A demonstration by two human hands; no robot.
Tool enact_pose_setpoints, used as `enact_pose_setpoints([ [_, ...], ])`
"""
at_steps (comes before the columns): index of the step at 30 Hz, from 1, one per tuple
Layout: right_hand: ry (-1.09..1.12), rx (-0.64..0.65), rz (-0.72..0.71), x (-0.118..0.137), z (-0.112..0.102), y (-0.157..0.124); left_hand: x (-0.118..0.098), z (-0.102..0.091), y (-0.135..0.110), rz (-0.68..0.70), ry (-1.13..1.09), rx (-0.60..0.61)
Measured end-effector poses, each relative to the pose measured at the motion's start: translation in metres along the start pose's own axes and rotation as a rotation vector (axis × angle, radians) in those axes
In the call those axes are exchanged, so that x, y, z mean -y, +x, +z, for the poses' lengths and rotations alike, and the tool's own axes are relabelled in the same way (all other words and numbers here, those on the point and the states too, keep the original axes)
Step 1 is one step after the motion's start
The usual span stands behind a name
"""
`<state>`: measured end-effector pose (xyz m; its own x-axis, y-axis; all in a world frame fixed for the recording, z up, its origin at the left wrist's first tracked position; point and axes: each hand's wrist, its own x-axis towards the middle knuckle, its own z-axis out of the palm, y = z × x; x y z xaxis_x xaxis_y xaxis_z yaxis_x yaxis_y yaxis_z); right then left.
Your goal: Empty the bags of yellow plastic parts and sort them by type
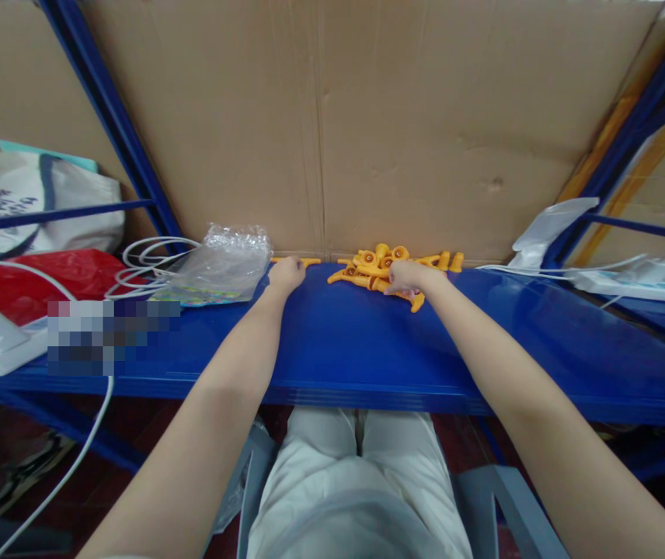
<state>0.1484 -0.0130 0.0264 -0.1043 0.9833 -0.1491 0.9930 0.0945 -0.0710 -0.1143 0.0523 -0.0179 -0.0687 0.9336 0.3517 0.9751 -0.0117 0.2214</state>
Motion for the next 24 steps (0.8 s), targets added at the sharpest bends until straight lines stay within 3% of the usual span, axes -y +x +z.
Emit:
enact_pose_setpoints([
  [6,-0.138,-0.090,-0.017,0.011,0.004,-0.001,-0.017,-0.004,-0.004,0.202,-0.011,-0.065],
  [9,-0.178,-0.141,-0.051,0.012,0.004,-0.001,-0.027,-0.010,-0.007,0.246,0.000,-0.081],
  [14,-0.123,-0.118,-0.130,0.012,-0.002,-0.005,-0.039,-0.021,-0.013,0.287,-0.016,-0.121],
  [20,0.345,-0.208,-0.270,0.015,-0.009,-0.009,-0.045,-0.025,-0.017,0.343,-0.065,-0.176],
  [24,0.823,-0.379,-0.364,0.015,-0.007,-0.001,-0.047,-0.022,-0.019,0.527,-0.155,-0.258],
])
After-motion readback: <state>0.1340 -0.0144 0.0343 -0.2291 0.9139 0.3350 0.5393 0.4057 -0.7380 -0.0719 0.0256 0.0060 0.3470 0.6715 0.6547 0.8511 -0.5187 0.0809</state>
